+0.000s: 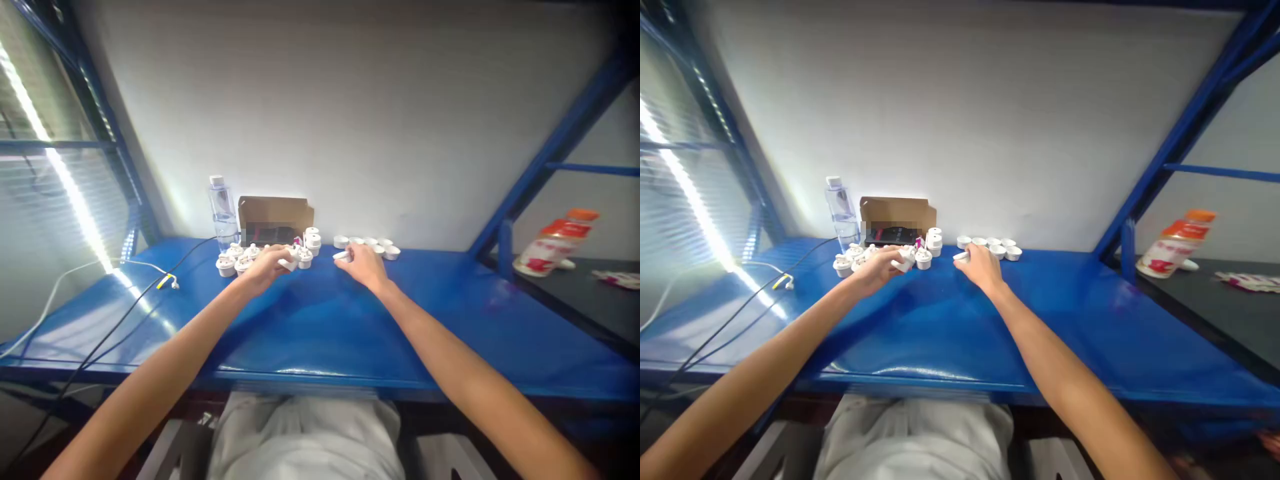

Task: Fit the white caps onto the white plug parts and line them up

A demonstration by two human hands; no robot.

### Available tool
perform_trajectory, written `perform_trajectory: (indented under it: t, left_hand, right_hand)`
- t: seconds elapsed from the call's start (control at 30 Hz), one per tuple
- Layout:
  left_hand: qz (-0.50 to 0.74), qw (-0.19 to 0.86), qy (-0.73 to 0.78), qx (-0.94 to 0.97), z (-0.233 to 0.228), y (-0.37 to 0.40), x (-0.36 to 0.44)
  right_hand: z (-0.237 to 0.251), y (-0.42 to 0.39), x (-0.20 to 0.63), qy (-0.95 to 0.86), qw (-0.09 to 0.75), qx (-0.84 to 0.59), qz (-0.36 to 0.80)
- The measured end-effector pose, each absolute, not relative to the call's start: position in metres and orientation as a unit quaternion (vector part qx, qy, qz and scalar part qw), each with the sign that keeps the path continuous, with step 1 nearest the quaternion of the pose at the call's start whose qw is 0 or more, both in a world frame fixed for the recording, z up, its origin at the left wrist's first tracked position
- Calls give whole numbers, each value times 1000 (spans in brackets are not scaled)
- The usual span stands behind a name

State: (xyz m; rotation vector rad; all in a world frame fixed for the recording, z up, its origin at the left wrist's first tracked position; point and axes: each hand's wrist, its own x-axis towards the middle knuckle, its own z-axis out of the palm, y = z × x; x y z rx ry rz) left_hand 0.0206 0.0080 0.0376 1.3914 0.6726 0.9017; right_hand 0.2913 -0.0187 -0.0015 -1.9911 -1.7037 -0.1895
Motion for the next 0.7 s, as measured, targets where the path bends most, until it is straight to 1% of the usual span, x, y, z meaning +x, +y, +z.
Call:
perform_trajectory:
  t: [0.13,0.27,0.33,0.37,0.43,0.5,0.6,0.63,0.7]
  left_hand:
    - [376,625,284,623,37,7,20]
    - [372,616,299,626,38,3,21]
    - [363,599,302,647,40,2,20]
    - [359,579,310,663,41,2,19]
    - [343,511,350,706,43,3,14]
    - [320,396,396,764,44,6,9]
    - [278,194,429,837,46,11,1]
    - [262,144,431,852,46,12,-2]
    - [222,87,428,872,47,13,-6]
  right_hand:
    - [-1,-22,287,-601,239,-760,-71]
    - [3,-23,286,-626,297,-712,-112]
    - [5,-24,287,-630,315,-702,-107]
    - [6,-25,287,-630,309,-707,-92]
    - [6,-26,288,-633,279,-720,-53]
    - [4,-25,289,-641,255,-723,-30]
    - [-3,-23,291,-648,260,-715,-24]
    - [-5,-21,292,-650,264,-712,-22]
    - [-9,-19,293,-652,270,-708,-15]
